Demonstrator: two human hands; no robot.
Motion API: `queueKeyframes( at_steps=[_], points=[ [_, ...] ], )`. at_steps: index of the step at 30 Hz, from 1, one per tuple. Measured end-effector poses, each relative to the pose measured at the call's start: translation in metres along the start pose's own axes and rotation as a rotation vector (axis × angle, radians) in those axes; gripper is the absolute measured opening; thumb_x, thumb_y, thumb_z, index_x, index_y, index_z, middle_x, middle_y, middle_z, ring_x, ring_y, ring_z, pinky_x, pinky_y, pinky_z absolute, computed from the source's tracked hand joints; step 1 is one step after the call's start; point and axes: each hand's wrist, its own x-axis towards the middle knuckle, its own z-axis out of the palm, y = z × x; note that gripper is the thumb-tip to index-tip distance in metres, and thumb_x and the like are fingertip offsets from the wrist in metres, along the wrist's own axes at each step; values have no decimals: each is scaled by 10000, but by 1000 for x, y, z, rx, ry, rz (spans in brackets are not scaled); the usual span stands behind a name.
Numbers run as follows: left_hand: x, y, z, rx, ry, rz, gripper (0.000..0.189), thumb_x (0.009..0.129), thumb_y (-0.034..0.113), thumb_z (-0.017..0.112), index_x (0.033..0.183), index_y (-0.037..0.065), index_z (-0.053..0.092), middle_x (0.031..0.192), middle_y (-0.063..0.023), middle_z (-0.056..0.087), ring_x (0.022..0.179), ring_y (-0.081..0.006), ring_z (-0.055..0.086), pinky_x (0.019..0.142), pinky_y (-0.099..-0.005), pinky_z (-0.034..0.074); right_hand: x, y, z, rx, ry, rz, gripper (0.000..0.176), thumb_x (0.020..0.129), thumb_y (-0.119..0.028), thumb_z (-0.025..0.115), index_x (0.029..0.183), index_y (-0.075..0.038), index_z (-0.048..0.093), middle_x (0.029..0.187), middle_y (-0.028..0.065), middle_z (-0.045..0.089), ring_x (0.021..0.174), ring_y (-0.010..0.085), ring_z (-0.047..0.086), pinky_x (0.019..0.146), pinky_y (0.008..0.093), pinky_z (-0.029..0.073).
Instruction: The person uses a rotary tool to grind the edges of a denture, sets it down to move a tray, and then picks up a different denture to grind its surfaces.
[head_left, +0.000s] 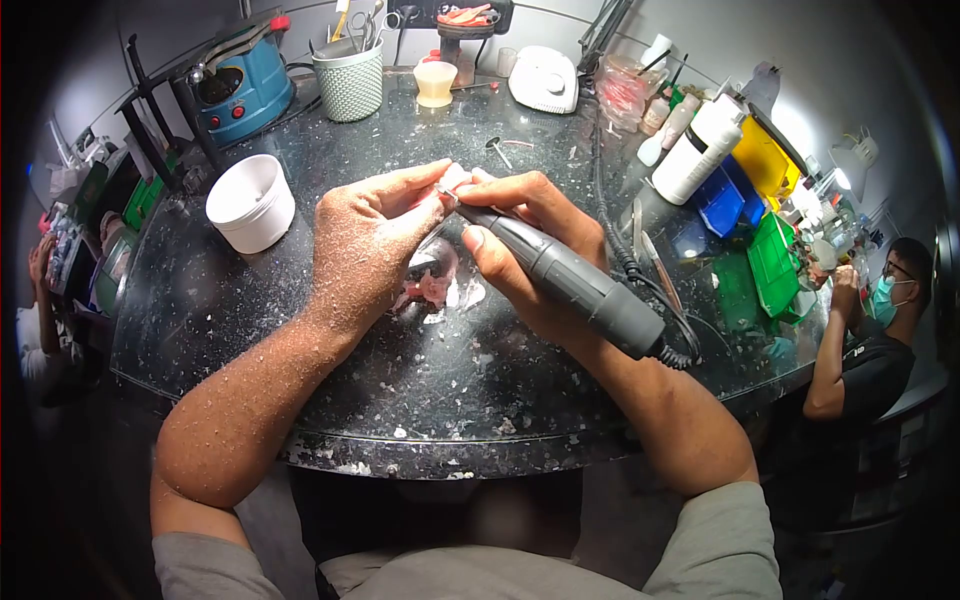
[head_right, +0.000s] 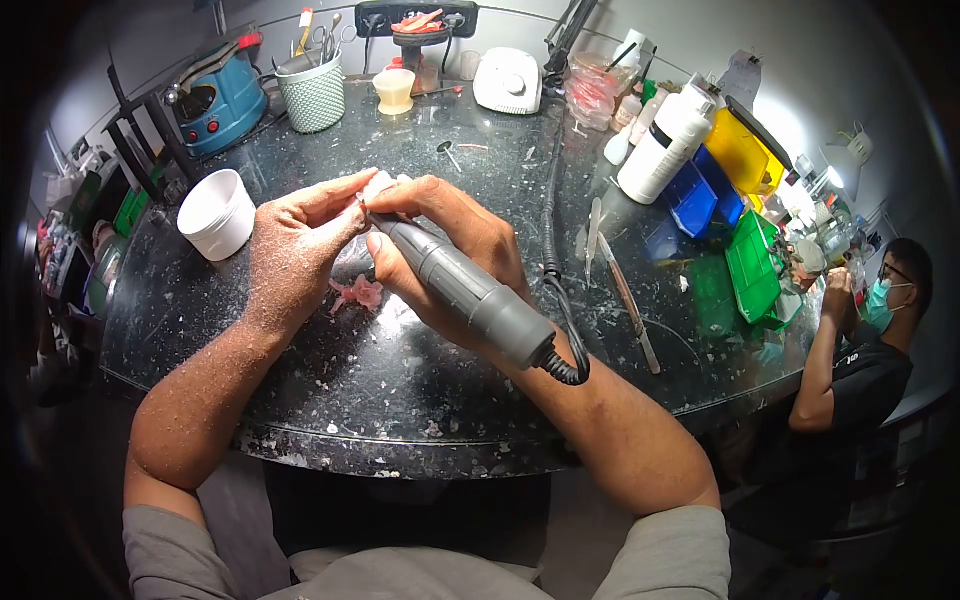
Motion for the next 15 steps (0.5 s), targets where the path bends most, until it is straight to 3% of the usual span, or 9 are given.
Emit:
queueKeyframes(
  at_steps=[2,15],
  points=[
    [0,0,1,-17,17,13,316,924,38,686,1221,-66,661,1112,-186,726,1008,-181,706,898,-287,571,0,1,0,-6,-9,-15,254,839,-79,730,1076,-34,652,997,125,694,925,237,713,820,337,563],
    [-1,4,0,88,33,29,315,923,55,691,1218,-53,669,1124,-185,725,1017,-181,707,895,-295,576,-1,-1,0,0,-34,14,258,842,-86,732,1083,-38,655,1035,129,697,984,250,710,860,349,562]
  ],
)
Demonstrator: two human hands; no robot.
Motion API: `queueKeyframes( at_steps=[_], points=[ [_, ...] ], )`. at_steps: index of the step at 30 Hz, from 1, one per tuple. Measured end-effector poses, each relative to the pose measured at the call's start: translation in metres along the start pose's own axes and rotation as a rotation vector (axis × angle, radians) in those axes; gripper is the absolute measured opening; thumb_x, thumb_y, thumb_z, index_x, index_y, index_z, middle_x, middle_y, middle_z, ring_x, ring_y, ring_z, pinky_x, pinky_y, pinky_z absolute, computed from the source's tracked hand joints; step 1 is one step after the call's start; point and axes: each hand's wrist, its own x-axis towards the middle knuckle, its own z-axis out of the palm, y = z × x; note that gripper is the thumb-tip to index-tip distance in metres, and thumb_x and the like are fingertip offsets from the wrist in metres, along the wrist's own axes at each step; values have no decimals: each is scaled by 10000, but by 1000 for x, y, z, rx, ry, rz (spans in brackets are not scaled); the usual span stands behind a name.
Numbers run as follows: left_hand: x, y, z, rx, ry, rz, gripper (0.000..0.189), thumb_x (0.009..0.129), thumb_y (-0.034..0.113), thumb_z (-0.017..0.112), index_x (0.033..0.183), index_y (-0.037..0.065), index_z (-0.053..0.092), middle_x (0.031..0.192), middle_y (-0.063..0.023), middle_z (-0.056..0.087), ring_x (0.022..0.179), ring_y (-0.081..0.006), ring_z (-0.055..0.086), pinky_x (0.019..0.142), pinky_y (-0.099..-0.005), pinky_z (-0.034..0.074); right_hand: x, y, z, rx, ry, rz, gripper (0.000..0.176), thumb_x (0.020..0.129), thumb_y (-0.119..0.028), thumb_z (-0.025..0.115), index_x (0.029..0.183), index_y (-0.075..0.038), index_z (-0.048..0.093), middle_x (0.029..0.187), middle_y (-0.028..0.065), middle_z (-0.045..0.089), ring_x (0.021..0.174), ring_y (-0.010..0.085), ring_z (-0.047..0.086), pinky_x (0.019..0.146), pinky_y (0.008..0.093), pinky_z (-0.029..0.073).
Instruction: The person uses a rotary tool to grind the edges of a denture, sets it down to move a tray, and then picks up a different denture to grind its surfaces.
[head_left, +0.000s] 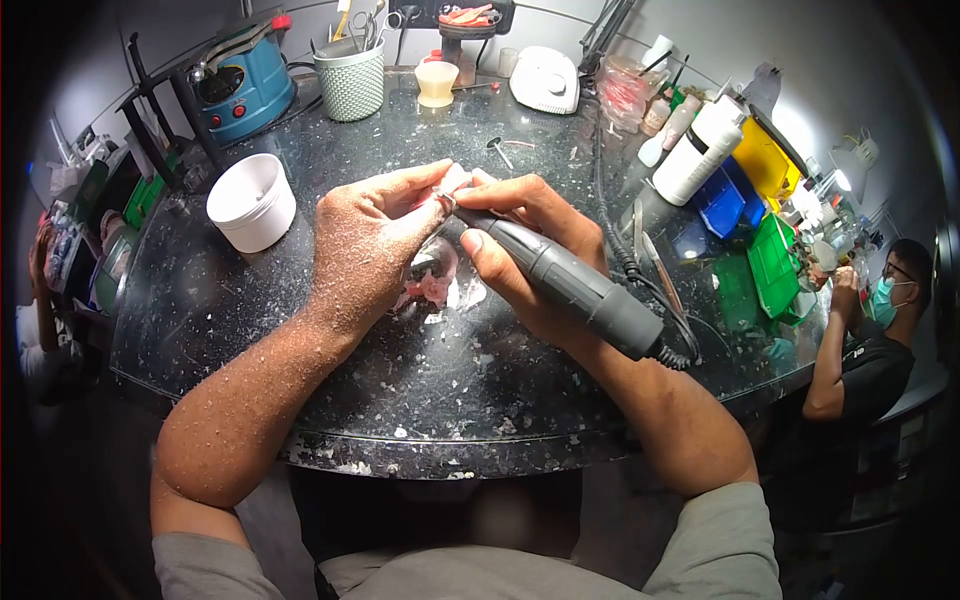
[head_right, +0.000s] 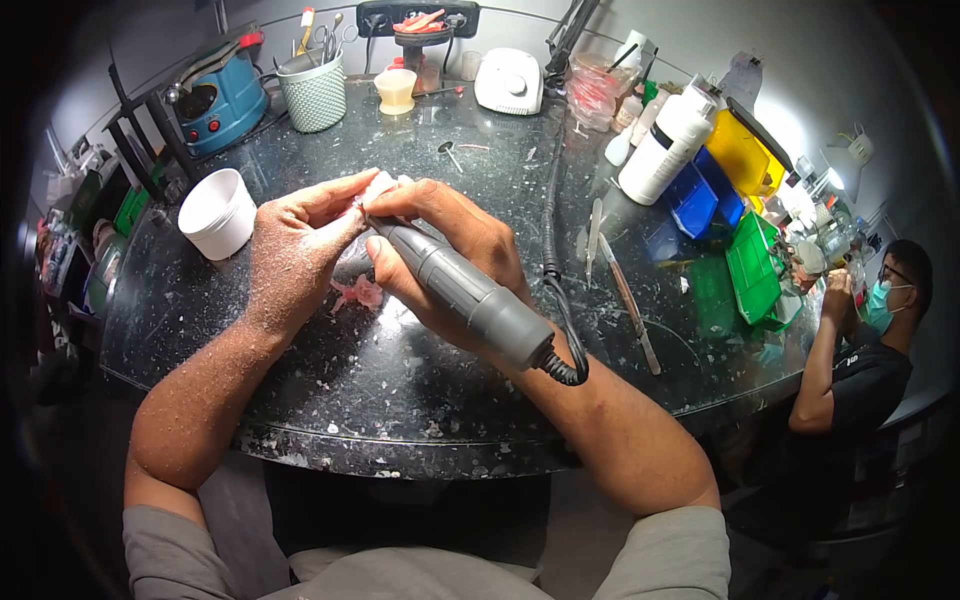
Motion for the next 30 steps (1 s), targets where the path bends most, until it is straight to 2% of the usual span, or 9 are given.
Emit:
queueKeyframes(
  at_steps=[3,5,12,14,17,21,23,27,30],
  points=[
    [-1,2,0,19,-14,-40,305,934,46,669,1232,-18,679,1154,-147,721,1047,-166,692,951,-292,540,0,2,1,-7,-1,-34,258,842,-85,733,1083,-37,655,1052,131,698,998,258,709,874,353,563],
    [0,0,0,1,-7,-1,315,922,56,692,1215,-57,669,1120,-187,725,1018,-187,709,893,-296,576,-1,1,1,13,0,-22,258,842,-84,735,1083,-36,655,1061,134,697,1006,262,709,880,356,563],
    [1,-3,-2,44,-3,17,309,923,76,699,1206,-46,680,1104,-181,731,998,-174,710,885,-292,575,0,-2,0,-14,-22,-44,242,853,-87,727,1078,-33,654,1048,136,695,988,250,710,864,350,562],
    [1,1,-1,60,-24,7,326,921,68,702,1236,-13,677,1153,-140,722,1032,-157,690,933,-293,549,-1,-5,0,39,32,66,229,856,-90,722,1067,-31,653,1025,138,689,960,233,708,839,338,560],
    [0,4,0,10,-28,-61,320,929,62,689,1240,-16,674,1161,-144,719,1039,-160,689,938,-290,545,1,-13,-4,-31,45,146,224,857,-92,719,1061,-28,650,998,139,685,943,225,707,822,328,556],
    [0,2,-1,-20,-35,-27,317,935,61,684,1241,-19,672,1163,-149,718,1046,-164,689,938,-289,545,0,-2,-1,-10,47,91,229,857,-95,718,1064,-28,648,987,137,684,936,230,706,822,332,559],
    [1,2,-1,-11,-21,-26,324,930,61,694,1241,-23,670,1165,-152,716,1052,-166,689,940,-292,546,1,4,1,15,38,-45,230,854,-88,717,1064,-25,646,980,137,682,925,231,704,817,335,561],
    [0,5,0,-55,-22,-39,333,923,52,700,1245,-27,665,1171,-154,714,1055,-167,688,949,-293,544,2,-3,-1,10,58,-28,234,848,-80,719,1063,-25,646,981,138,681,924,235,705,817,334,562],
    [-1,7,1,-45,-26,-32,331,923,37,693,1246,-29,662,1177,-156,711,1061,-171,686,961,-292,541,3,-12,-5,-92,55,63,233,843,-70,718,1060,-24,645,979,139,682,924,240,705,816,332,561]
  ],
)
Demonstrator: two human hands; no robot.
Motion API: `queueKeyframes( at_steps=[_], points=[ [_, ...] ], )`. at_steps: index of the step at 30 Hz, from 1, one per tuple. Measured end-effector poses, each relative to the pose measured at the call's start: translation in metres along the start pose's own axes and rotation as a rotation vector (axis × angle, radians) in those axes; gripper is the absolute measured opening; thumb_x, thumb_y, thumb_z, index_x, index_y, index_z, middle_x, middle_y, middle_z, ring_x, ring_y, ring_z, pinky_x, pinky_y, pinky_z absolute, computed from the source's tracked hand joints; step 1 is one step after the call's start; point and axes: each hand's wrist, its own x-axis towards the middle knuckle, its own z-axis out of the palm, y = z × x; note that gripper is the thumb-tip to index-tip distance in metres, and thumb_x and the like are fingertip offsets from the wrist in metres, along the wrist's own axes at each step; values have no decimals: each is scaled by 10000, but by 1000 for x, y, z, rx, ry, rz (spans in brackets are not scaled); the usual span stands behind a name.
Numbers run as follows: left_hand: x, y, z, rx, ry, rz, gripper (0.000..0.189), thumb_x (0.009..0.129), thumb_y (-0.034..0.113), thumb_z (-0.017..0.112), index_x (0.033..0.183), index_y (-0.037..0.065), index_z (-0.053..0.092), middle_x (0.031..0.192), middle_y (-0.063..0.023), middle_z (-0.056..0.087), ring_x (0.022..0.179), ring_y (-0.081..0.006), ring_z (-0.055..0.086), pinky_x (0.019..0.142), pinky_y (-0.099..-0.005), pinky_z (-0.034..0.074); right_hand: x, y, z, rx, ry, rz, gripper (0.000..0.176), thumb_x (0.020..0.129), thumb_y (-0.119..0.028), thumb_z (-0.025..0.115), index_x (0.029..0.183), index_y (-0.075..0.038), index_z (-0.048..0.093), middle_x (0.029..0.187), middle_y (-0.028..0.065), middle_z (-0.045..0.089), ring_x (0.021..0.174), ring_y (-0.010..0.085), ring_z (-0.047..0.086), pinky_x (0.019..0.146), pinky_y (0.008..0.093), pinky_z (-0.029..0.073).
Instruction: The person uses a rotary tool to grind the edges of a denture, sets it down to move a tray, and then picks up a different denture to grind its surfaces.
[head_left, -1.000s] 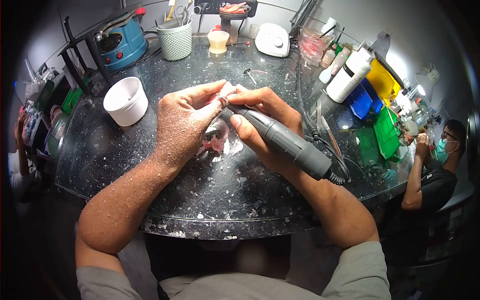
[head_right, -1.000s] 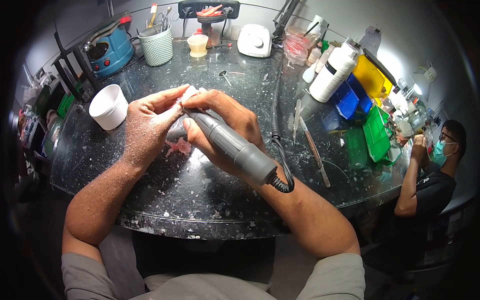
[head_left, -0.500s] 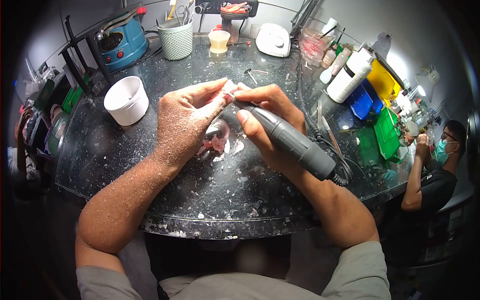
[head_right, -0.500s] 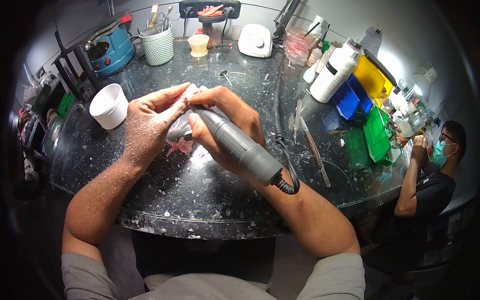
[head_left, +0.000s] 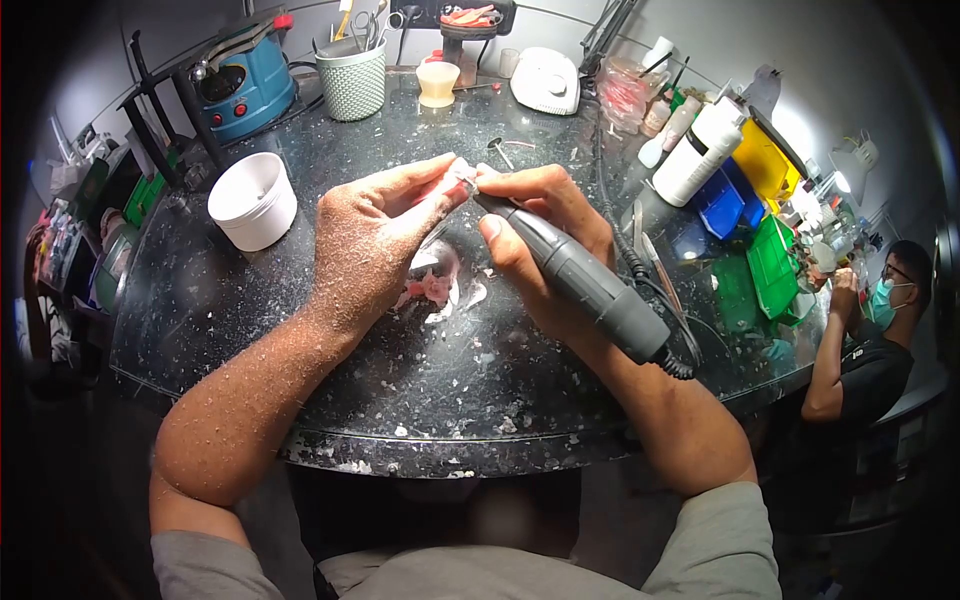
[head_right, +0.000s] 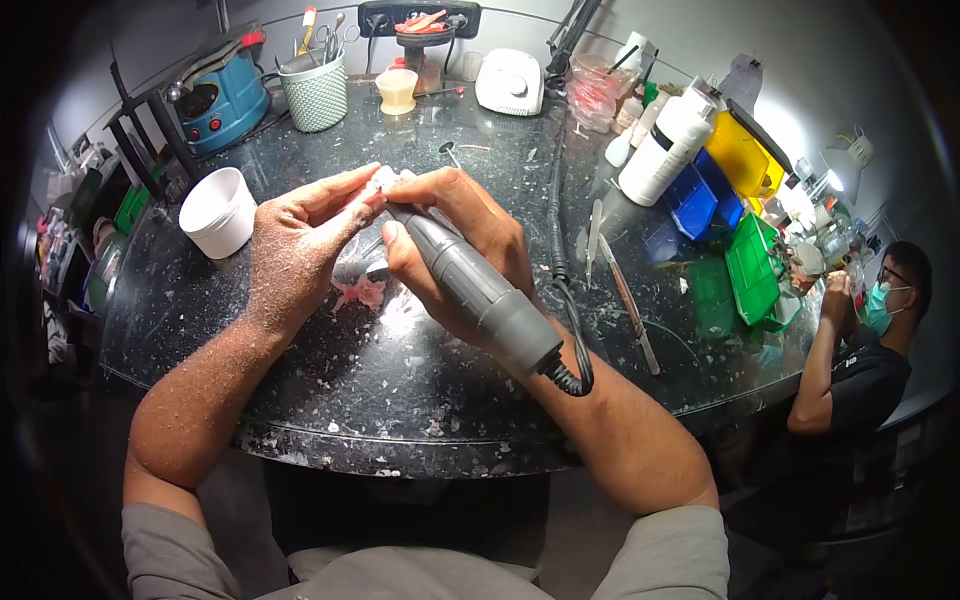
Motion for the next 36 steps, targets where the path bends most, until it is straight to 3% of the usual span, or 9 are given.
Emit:
queueKeyframes(
  at_steps=[8,21,23,26,33,36],
  points=[
    [1,-2,-2,21,6,19,341,916,32,700,1250,-24,662,1185,-157,707,1080,-177,680,974,-298,535,0,14,5,67,2,-103,233,836,-72,717,1053,-25,644,971,132,687,910,243,705,810,341,559],
    [2,-3,-2,102,16,67,341,914,14,693,1252,-21,660,1179,-148,710,1067,-176,685,976,-299,534,0,9,3,78,-24,-92,232,841,-89,711,1060,-34,658,978,128,686,912,232,704,813,336,557],
    [3,-8,-1,83,54,177,278,910,69,718,1180,6,713,1073,-113,750,990,-134,703,892,-266,558,0,6,0,28,49,-21,232,843,-99,710,1058,-31,656,975,125,671,898,231,697,803,339,555],
    [1,0,-2,115,8,104,321,918,22,694,1235,-23,666,1162,-150,713,1058,-168,687,961,-289,543,0,10,-1,24,37,-47,242,833,-89,714,1059,-29,653,970,130,659,887,236,690,800,342,553],
    [1,-2,-2,131,21,93,325,913,31,705,1234,-11,672,1161,-141,717,1059,-163,685,962,-292,544,0,15,3,62,27,-136,256,822,-68,724,1063,-27,651,970,141,660,900,248,695,806,343,554],
    [2,-7,-2,81,58,136,305,890,83,749,1184,12,713,1090,-108,746,985,-126,694,896,-264,554,0,12,2,55,-13,-167,251,828,-75,726,1064,-28,653,978,145,665,911,251,697,810,343,554]
  ],
)
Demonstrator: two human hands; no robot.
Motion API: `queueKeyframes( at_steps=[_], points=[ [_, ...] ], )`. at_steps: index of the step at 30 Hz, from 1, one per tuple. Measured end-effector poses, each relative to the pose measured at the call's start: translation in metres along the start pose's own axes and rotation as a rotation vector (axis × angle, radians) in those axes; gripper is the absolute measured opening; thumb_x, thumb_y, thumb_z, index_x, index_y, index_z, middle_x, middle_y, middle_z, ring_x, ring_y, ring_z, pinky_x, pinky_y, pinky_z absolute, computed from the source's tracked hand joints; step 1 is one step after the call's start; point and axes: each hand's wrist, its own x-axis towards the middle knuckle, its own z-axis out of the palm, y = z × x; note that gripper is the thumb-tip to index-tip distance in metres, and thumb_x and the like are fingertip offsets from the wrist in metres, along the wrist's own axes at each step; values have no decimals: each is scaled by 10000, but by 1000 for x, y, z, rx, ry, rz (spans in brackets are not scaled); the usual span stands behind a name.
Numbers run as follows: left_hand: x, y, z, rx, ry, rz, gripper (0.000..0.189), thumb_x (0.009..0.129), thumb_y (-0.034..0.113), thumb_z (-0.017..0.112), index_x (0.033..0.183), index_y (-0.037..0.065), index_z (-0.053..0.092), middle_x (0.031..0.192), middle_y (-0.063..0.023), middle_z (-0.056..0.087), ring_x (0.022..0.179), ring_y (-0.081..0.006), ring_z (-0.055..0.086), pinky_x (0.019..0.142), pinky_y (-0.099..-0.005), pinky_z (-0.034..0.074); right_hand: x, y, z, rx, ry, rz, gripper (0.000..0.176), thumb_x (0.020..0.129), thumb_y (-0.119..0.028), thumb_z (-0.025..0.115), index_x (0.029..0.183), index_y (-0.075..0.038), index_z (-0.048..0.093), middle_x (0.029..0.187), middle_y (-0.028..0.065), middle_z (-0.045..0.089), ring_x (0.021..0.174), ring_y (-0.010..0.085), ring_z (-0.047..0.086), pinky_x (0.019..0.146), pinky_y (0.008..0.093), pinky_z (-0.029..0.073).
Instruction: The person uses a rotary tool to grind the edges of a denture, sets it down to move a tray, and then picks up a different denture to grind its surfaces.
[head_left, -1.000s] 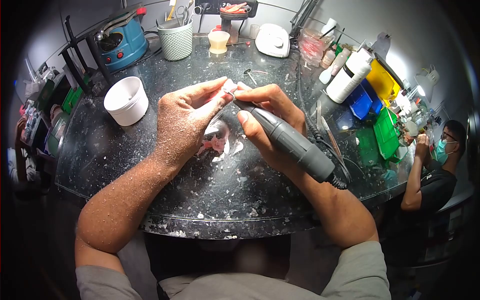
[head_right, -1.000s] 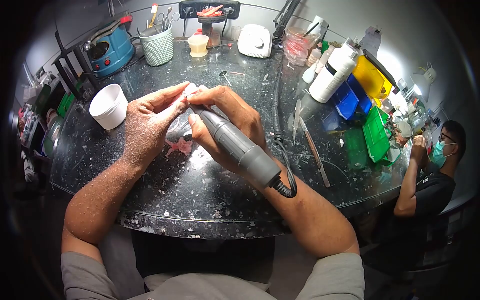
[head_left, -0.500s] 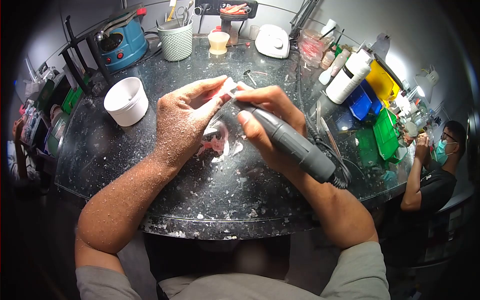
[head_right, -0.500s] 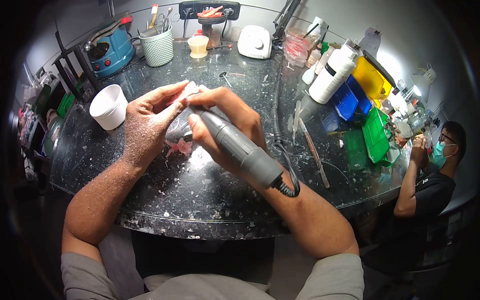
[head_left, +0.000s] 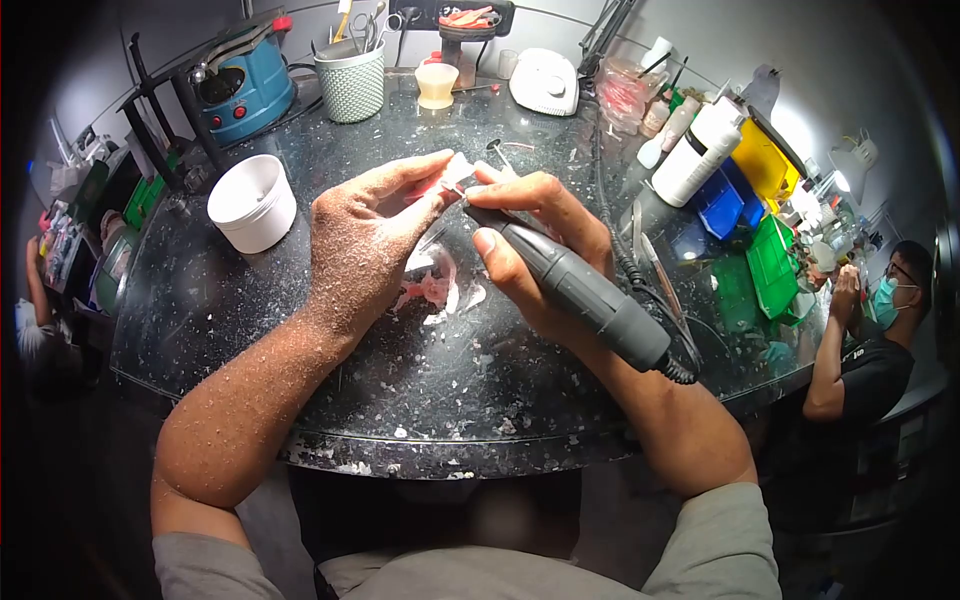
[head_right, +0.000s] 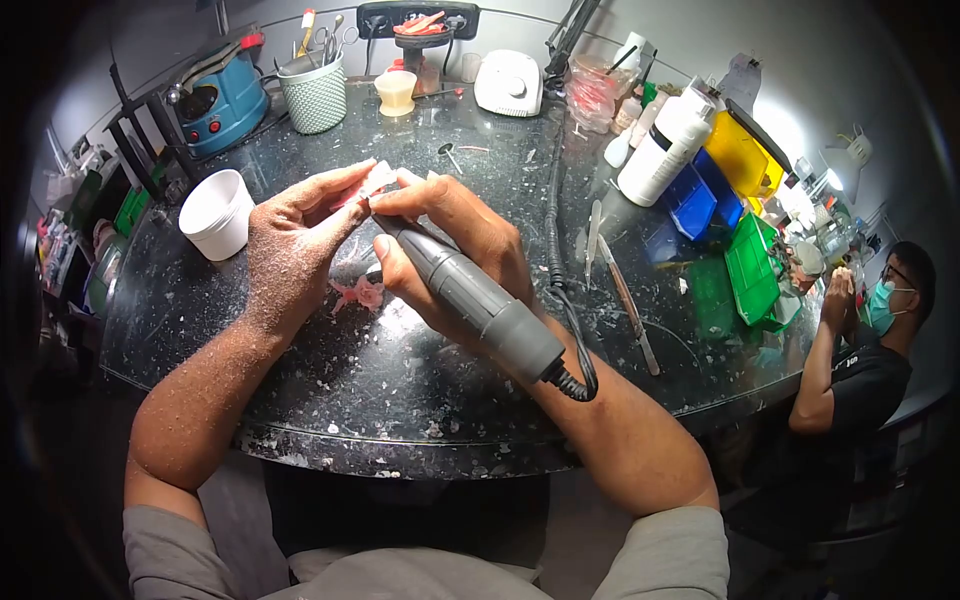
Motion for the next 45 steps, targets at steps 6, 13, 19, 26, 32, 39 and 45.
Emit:
queueKeyframes(
  at_steps=[6,13,19,26,32,39,45],
  points=[
    [0,-2,1,12,5,33,305,887,87,753,1184,26,717,1094,-101,746,990,-128,694,897,-271,555,1,1,0,15,45,49,256,832,-78,720,1073,-27,650,1004,162,672,943,260,700,827,352,554],
    [-1,-1,0,11,3,29,291,891,77,745,1176,23,720,1084,-100,748,986,-121,694,896,-269,554,0,1,-1,17,32,31,268,825,-71,720,1078,-21,649,1024,177,672,947,267,698,834,356,550],
    [-1,1,0,18,2,30,292,894,86,743,1178,24,719,1080,-97,749,990,-124,691,892,-273,555,1,0,-2,-5,5,9,273,823,-71,723,1080,-19,650,1026,181,670,955,271,698,833,355,550],
    [0,-4,-1,61,7,58,306,889,97,751,1188,39,720,1076,-90,750,991,-119,688,894,-271,551,0,2,-1,-1,13,42,290,822,-76,727,1096,-23,647,1036,187,665,952,261,695,826,349,551],
    [0,-4,-1,42,11,70,313,881,97,759,1186,39,722,1075,-95,752,988,-114,688,888,-261,544,1,-2,-2,-25,7,51,286,822,-73,723,1092,-22,646,1032,182,666,919,250,694,815,341,548],
    [0,-2,-1,69,17,64,306,881,86,756,1180,35,723,1075,-98,752,990,-114,690,891,-259,543,3,-3,-3,-77,-34,-36,266,826,-74,714,1082,-26,654,1016,179,675,957,267,702,840,353,548],
    [1,-2,-1,-25,17,48,302,878,69,754,1176,35,722,1095,-104,741,999,-132,694,899,-264,552,7,-7,-10,-235,-76,-106,248,830,-64,709,1068,-25,651,1026,174,685,1053,295,700,892,376,543]
  ],
)
